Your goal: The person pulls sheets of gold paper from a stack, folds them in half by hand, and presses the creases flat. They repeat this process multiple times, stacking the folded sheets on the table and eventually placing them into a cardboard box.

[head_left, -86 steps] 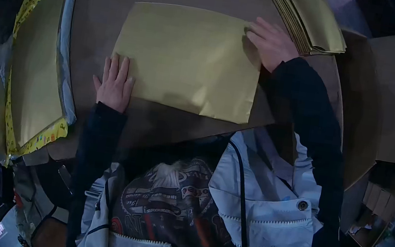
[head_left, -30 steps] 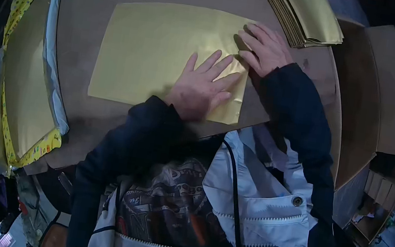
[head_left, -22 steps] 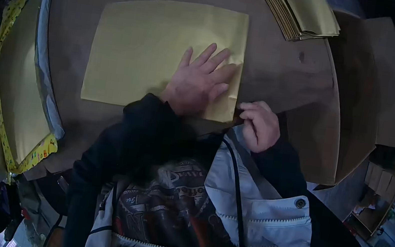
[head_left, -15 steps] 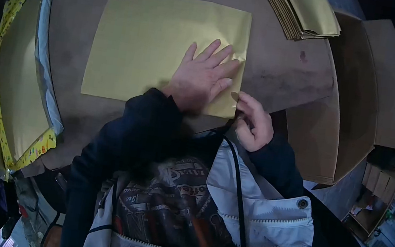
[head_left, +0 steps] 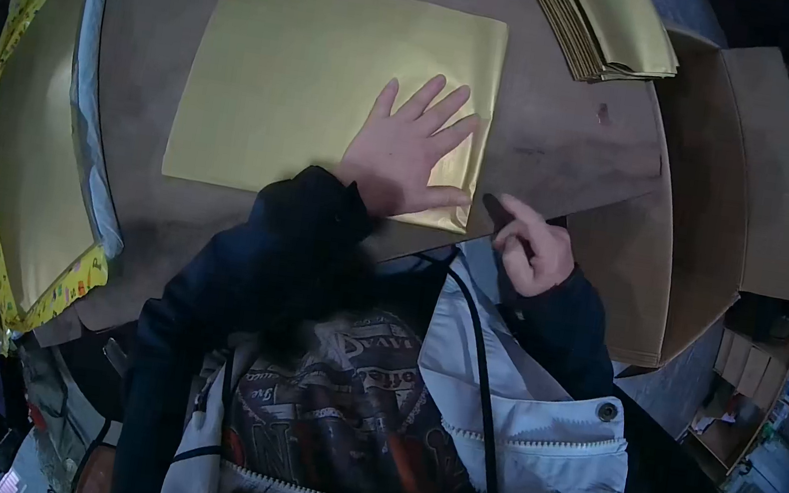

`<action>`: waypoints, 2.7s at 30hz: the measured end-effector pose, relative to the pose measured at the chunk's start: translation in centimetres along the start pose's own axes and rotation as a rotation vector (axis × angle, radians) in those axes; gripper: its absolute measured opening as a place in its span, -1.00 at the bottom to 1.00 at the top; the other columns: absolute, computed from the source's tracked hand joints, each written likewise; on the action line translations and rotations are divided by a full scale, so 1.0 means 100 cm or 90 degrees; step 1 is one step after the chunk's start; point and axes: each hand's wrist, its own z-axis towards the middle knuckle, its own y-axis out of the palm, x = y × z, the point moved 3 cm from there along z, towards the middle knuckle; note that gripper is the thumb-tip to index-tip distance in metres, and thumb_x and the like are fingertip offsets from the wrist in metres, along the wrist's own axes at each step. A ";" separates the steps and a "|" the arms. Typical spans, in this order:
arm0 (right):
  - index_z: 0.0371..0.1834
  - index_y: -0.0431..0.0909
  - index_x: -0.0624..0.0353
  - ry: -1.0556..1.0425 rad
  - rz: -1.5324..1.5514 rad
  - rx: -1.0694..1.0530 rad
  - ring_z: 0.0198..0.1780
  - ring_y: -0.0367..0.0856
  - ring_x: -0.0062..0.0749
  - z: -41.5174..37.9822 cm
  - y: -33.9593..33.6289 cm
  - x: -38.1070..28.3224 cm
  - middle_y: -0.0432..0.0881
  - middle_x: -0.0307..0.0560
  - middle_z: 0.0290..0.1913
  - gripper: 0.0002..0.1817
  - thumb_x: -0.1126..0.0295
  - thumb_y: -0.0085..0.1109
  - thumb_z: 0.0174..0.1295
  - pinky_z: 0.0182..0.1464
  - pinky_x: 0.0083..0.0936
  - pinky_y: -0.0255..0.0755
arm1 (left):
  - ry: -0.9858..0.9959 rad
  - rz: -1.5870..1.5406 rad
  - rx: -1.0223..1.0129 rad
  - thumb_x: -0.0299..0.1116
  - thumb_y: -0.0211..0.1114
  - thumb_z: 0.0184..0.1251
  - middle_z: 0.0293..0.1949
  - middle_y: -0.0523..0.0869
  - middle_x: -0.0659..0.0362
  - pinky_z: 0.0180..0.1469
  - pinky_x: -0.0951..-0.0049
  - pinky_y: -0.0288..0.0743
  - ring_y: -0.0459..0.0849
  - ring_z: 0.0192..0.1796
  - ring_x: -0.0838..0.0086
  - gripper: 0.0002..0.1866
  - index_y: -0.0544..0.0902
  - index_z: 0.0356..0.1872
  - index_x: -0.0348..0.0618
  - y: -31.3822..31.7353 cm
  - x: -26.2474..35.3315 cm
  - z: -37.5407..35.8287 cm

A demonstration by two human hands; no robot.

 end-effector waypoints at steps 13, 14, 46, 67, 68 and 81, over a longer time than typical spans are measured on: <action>0.28 0.29 0.32 -0.090 -0.046 0.023 0.11 0.52 0.13 0.133 0.008 -0.019 0.54 0.29 0.05 -0.53 0.29 -0.10 0.39 0.17 -0.20 0.38 | -0.067 0.049 -0.141 0.61 0.12 -0.19 0.52 -0.03 -0.04 0.35 -0.44 -0.23 -0.19 0.55 0.00 0.29 0.07 0.48 -0.16 -0.008 0.014 0.005; 0.29 0.28 0.31 -0.116 -0.140 0.036 0.19 0.46 0.12 0.143 0.013 0.002 0.50 0.31 0.11 -0.53 0.28 -0.11 0.39 0.24 -0.16 0.31 | -0.067 0.043 -0.163 0.62 0.11 -0.18 0.52 -0.04 -0.03 0.35 -0.44 -0.24 -0.20 0.55 0.00 0.29 0.07 0.48 -0.15 -0.010 0.014 0.005; 0.42 0.19 0.12 -0.104 -0.519 -0.010 0.53 0.01 -0.17 0.186 -0.005 0.077 0.12 -0.02 0.50 -0.44 0.09 -0.21 0.45 0.49 -0.08 -0.08 | -0.079 -0.044 -0.052 0.46 -0.07 0.16 0.47 0.13 -0.02 0.40 -0.27 -0.13 -0.03 0.54 0.11 -0.01 0.23 0.40 -0.16 -0.011 0.025 -0.082; 0.37 0.19 0.38 -0.361 -0.229 -0.206 0.52 -0.02 0.05 0.094 0.185 -0.113 0.11 0.28 0.44 -0.17 -0.06 0.12 0.20 0.45 0.00 -0.03 | -0.356 0.200 -0.035 0.13 0.07 0.33 0.51 0.07 0.08 0.35 -0.38 -0.05 -0.05 0.54 0.08 -0.31 0.23 0.44 0.14 -0.046 -0.110 -0.189; 0.37 0.19 0.38 -0.354 -0.227 -0.207 0.52 -0.02 0.05 0.091 0.182 -0.103 0.11 0.28 0.44 -0.17 -0.06 0.12 0.20 0.45 0.00 -0.03 | -0.356 0.206 -0.033 0.13 0.07 0.33 0.51 0.07 0.08 0.36 -0.37 -0.04 -0.04 0.54 0.08 -0.31 0.24 0.43 0.13 -0.049 -0.106 -0.185; 0.39 0.15 0.33 -0.092 -0.439 -0.179 0.52 -0.02 0.08 0.010 0.074 -0.041 0.03 0.23 0.49 -0.08 -0.03 0.28 0.09 0.42 0.14 -0.05 | -0.359 0.240 -0.068 0.09 0.04 0.37 0.52 0.03 0.09 0.37 -0.34 -0.05 -0.05 0.54 0.09 -0.31 0.18 0.46 0.07 -0.048 -0.107 -0.186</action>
